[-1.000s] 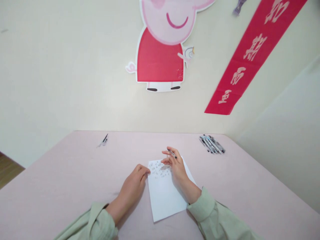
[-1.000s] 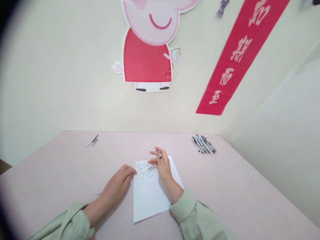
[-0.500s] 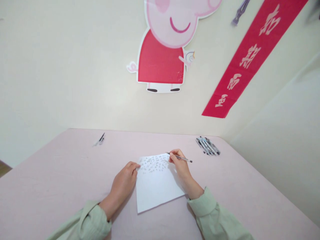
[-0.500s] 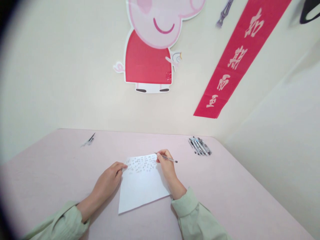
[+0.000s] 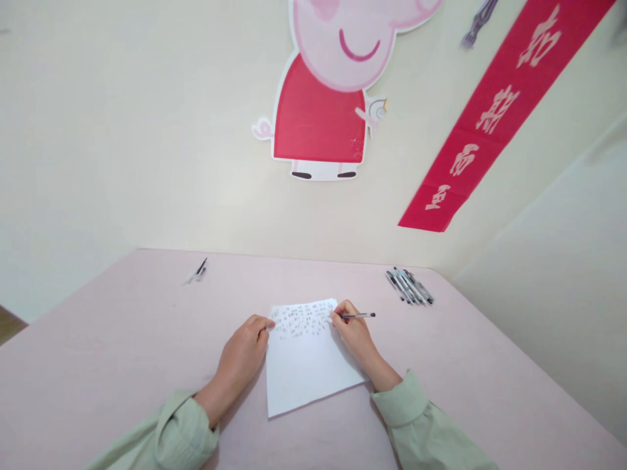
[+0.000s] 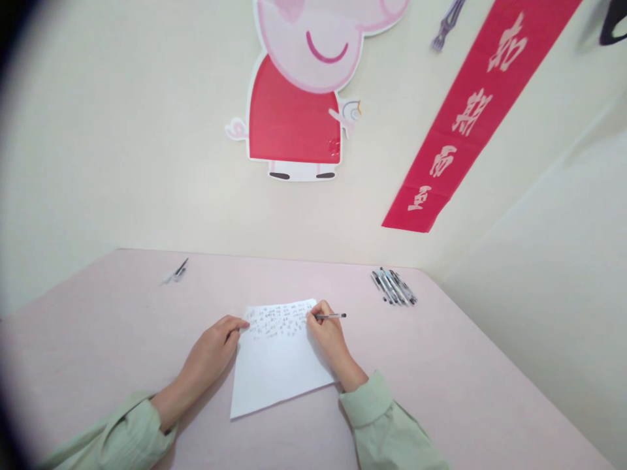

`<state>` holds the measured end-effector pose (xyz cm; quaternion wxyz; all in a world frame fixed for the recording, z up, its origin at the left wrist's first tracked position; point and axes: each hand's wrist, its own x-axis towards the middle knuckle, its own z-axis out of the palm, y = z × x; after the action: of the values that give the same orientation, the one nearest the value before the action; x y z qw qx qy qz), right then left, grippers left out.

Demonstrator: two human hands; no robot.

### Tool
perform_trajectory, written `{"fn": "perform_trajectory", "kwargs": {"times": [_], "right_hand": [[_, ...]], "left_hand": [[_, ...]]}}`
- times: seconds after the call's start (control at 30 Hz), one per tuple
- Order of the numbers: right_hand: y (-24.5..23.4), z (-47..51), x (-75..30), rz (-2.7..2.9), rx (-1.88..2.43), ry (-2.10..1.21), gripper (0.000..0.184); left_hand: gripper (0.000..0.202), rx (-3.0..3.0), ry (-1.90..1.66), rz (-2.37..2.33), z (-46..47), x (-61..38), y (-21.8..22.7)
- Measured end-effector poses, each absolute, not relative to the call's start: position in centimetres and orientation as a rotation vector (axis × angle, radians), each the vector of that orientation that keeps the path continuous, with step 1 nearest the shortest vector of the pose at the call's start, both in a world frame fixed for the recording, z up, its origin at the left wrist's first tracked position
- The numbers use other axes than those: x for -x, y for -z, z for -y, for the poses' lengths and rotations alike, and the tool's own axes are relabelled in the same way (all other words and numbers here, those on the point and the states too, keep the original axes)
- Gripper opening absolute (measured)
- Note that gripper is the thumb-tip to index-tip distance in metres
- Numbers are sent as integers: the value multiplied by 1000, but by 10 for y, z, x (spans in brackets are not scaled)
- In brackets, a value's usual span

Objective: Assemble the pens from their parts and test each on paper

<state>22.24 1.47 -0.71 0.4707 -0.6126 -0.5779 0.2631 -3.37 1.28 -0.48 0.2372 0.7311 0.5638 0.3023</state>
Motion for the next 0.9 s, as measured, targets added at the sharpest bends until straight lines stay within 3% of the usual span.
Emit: {"fn": "perform_trajectory", "kwargs": {"times": [0.9], "right_hand": [[8,-7,-234,1495,1634,-573,13]], "left_hand": [[33,-2003,-843,-1540,-13,34,6]]}}
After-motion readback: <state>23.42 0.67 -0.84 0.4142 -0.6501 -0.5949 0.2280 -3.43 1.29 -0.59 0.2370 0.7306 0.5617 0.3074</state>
